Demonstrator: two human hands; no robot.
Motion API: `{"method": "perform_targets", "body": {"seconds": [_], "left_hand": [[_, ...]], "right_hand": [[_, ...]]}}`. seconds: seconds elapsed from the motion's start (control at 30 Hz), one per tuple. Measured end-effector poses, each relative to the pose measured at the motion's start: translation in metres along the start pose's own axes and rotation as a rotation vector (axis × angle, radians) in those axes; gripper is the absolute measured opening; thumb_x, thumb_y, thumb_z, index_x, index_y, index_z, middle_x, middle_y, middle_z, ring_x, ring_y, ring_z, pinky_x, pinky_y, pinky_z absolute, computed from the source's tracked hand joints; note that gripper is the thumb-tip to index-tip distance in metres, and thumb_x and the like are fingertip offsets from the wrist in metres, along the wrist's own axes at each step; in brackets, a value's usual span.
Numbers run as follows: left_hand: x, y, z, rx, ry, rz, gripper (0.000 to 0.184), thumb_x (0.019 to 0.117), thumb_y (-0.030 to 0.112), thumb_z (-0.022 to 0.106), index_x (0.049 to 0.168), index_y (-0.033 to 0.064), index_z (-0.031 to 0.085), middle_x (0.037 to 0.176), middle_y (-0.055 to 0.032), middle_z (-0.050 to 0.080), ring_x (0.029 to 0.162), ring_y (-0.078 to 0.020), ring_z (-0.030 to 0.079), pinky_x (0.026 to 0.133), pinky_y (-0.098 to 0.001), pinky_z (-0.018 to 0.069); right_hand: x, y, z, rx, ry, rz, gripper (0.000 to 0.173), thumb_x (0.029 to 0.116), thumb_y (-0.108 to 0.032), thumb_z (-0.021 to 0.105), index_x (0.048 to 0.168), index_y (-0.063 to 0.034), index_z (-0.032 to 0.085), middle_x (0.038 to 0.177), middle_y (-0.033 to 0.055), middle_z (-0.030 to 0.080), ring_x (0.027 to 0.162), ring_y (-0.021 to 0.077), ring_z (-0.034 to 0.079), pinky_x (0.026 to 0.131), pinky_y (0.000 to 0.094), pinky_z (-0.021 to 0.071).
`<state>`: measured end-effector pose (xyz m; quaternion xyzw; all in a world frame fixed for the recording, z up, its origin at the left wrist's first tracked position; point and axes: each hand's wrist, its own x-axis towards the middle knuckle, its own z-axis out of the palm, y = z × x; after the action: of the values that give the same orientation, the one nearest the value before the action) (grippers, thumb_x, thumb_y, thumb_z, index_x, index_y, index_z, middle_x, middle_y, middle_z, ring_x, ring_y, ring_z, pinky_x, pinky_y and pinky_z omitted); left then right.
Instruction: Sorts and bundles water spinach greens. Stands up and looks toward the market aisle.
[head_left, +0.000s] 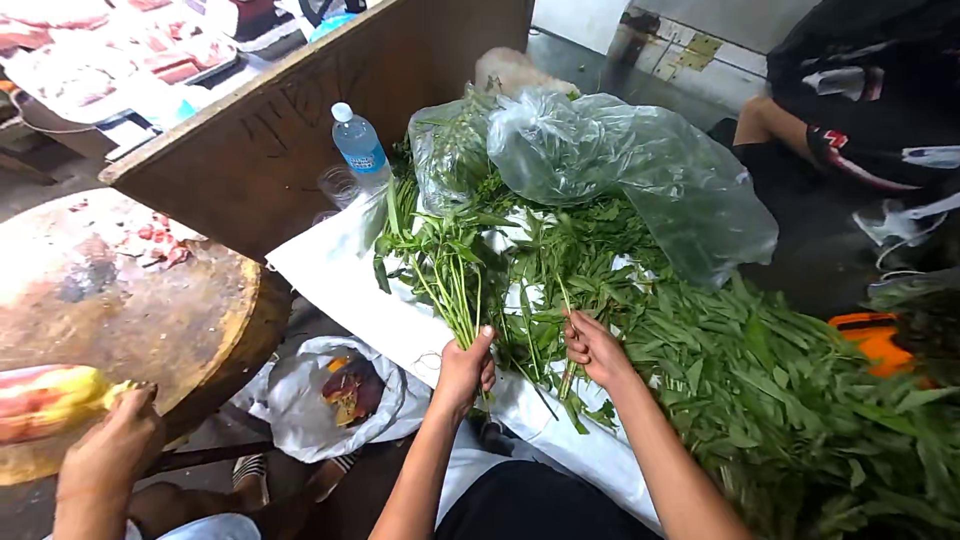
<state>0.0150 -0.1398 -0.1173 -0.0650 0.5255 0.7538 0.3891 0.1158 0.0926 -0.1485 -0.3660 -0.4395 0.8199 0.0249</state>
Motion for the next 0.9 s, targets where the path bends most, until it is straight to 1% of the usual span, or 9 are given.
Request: {"method": "perform_targets", "body": {"seconds": [0.27,0.43,0.5,0.63,0.7,0.73,0.77,0.83,0.9], "left_hand": [[-0.002,-0.005,0.006,-0.004,0.023,-0.018,0.013,0.1038,0.012,0.058,0.105,0.0007,0.063,0.049,0.0011,0.043,0.037,-0.0079,0.044,0.038,-0.0236,0.0437],[-0.001,-0.017,0.017,-0.008,0.041,-0.003,0.013,0.1042,0.011,0.056,0.102,0.0001,0.064,0.051,-0.0002,0.046,0.039,-0.0092,0.047,0.040,-0.0248,0.0470],[0.000,-0.026,0.023,0.022,0.028,0.013,0.013,0.1035,0.010,0.057,0.102,-0.0011,0.064,0.058,-0.0032,0.054,0.046,-0.0118,0.054,0.047,-0.0278,0.0533],[0.002,-0.046,0.037,0.065,-0.070,0.053,0.017,0.1019,0.008,0.058,0.107,-0.0059,0.067,0.089,-0.0149,0.072,0.079,-0.0217,0.071,0.076,-0.0375,0.0619],[0.000,-0.050,0.044,0.055,-0.111,0.021,0.020,0.1025,0.009,0.058,0.111,-0.0068,0.067,0.094,-0.0174,0.074,0.084,-0.0237,0.073,0.080,-0.0389,0.0623],[-0.001,-0.050,0.046,0.033,-0.124,-0.009,0.020,0.1032,0.008,0.057,0.112,-0.0077,0.066,0.093,-0.0184,0.074,0.083,-0.0247,0.073,0.079,-0.0397,0.0631],[-0.002,-0.049,0.048,0.015,-0.133,-0.037,0.020,0.1038,0.008,0.056,0.113,-0.0082,0.065,0.092,-0.0189,0.074,0.081,-0.0257,0.074,0.077,-0.0405,0.0637],[-0.004,-0.047,0.048,-0.011,-0.139,-0.071,0.020,0.1041,0.007,0.055,0.114,-0.0081,0.064,0.089,-0.0190,0.074,0.078,-0.0265,0.075,0.074,-0.0410,0.0643],[-0.005,-0.042,0.047,-0.027,-0.130,-0.088,0.019,0.1041,0.005,0.054,0.115,-0.0079,0.064,0.089,-0.0191,0.074,0.076,-0.0267,0.075,0.072,-0.0408,0.0647]], "right_hand": [[-0.035,0.011,0.014,0.000,-0.089,-0.099,0.029,0.1104,-0.019,0.039,0.126,-0.0027,0.056,0.079,0.0006,0.057,0.047,0.0042,0.046,0.040,0.0175,0.0411],[-0.037,0.014,0.018,-0.062,-0.037,-0.194,0.030,0.1094,-0.015,0.041,0.119,0.0021,0.064,0.098,0.0086,0.067,0.082,0.0173,0.067,0.073,0.0326,0.0587],[-0.036,0.017,0.018,-0.090,-0.045,-0.229,0.029,0.1084,-0.014,0.043,0.118,0.0026,0.065,0.110,0.0113,0.069,0.096,0.0206,0.068,0.083,0.0357,0.0588],[-0.038,0.022,0.025,-0.215,-0.090,-0.301,0.030,0.1050,-0.013,0.049,0.121,0.0038,0.067,0.121,0.0134,0.069,0.108,0.0199,0.067,0.094,0.0365,0.0561],[-0.041,0.023,0.033,-0.256,-0.097,-0.311,0.029,0.1036,-0.013,0.054,0.122,0.0029,0.068,0.121,0.0121,0.070,0.102,0.0160,0.068,0.088,0.0320,0.0576],[-0.042,0.023,0.038,-0.269,-0.082,-0.305,0.027,0.1031,-0.014,0.056,0.120,0.0013,0.070,0.118,0.0105,0.071,0.093,0.0130,0.068,0.075,0.0272,0.0574],[-0.043,0.023,0.041,-0.276,-0.078,-0.307,0.025,0.1025,-0.015,0.058,0.118,-0.0001,0.071,0.118,0.0091,0.070,0.090,0.0106,0.067,0.071,0.0243,0.0563],[-0.044,0.024,0.043,-0.285,-0.090,-0.344,0.025,0.1010,-0.013,0.060,0.118,0.0010,0.072,0.124,0.0107,0.069,0.108,0.0131,0.067,0.092,0.0282,0.0563],[-0.045,0.025,0.044,-0.313,-0.097,-0.386,0.025,0.1001,-0.013,0.060,0.116,0.0021,0.072,0.125,0.0126,0.069,0.114,0.0157,0.066,0.099,0.0312,0.0547]]}}
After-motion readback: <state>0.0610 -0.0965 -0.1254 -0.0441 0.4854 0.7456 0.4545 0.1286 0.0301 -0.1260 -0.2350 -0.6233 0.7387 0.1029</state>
